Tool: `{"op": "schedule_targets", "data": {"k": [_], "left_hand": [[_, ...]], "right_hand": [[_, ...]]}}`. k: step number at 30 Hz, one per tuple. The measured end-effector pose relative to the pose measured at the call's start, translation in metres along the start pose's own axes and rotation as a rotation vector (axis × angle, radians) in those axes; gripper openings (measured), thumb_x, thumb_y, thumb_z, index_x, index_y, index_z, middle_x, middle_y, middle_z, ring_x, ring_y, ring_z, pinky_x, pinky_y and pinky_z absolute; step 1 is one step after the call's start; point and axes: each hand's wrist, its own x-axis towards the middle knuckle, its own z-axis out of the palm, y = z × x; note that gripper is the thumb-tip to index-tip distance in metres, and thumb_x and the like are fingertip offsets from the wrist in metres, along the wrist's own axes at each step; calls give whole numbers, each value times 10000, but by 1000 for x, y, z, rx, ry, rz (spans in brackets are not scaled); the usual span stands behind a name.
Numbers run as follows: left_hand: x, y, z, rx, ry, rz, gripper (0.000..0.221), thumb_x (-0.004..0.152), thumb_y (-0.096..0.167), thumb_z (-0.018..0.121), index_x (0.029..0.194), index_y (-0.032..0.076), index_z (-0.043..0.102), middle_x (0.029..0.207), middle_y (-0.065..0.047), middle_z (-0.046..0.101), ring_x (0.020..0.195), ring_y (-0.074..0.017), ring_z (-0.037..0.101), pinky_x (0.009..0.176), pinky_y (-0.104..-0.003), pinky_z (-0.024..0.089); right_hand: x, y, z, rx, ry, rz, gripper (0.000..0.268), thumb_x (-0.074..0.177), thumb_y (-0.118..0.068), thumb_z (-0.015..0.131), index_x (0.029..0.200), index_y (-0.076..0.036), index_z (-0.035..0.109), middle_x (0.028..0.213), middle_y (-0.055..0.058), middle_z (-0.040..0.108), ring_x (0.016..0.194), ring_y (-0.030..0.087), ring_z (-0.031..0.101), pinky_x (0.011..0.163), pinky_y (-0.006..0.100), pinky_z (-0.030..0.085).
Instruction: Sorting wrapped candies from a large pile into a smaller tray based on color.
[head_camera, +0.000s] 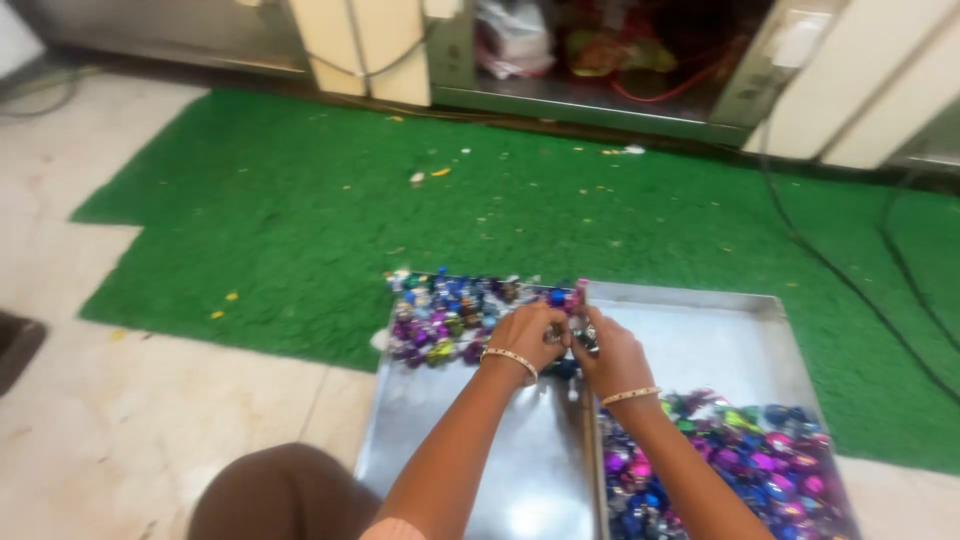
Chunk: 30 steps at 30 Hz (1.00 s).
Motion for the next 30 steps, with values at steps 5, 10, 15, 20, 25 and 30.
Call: {"op": "schedule_targets", "data": {"k": [5,10,15,20,25,30], "left_hand": [[-23,-49,-45,175,-151,-43,98,734,176,797,822,193,759,906,-56,749,889,-287,729,800,-428,575],[-54,-83,-77,124,-180,-145,542,646,146,848,1102,152,556,883,-64,730,859,-317,717,761,-443,567],[-79,-98,-92,257,-292,-261,508,674,163,853,1093,187,567,899,-54,727,888,-292,722,798,-425,579],[-93,-129,-85,352,-255,-234,419,668,176,867,1007,187,621,903,-66,730,932,-296,702,814,-451,558],[-96,-149,-80,377,-135,-189,223,691,96,805,864,209,722,925,-56,738,914,-292,720,804,-437,570],[-94,-136,-97,428,-194,-273,157,745,136,777,881,207,747,938,-88,736,932,-310,712,817,-445,565]], "right_hand": [[-12,-33,55,-61,-100,-96,313,842,-166,751,1107,-55,626,989,208,726,869,396,711,753,494,563],[-23,-52,102,-41,-179,-244,287,805,-155,752,1041,-32,646,978,206,714,833,387,708,749,474,569],[-31,-77,118,39,-261,-180,261,823,-147,763,1044,-30,687,961,205,700,814,379,702,754,474,556],[-32,-67,151,42,-269,-232,214,814,-147,774,987,-37,711,963,196,704,846,373,694,776,470,553],[-31,-77,163,48,-296,-234,212,838,-149,772,993,-27,694,970,191,704,859,360,701,789,457,559],[-26,-106,159,197,-289,-227,333,789,-77,764,1096,-17,651,1000,189,699,856,363,713,767,441,574]]}}
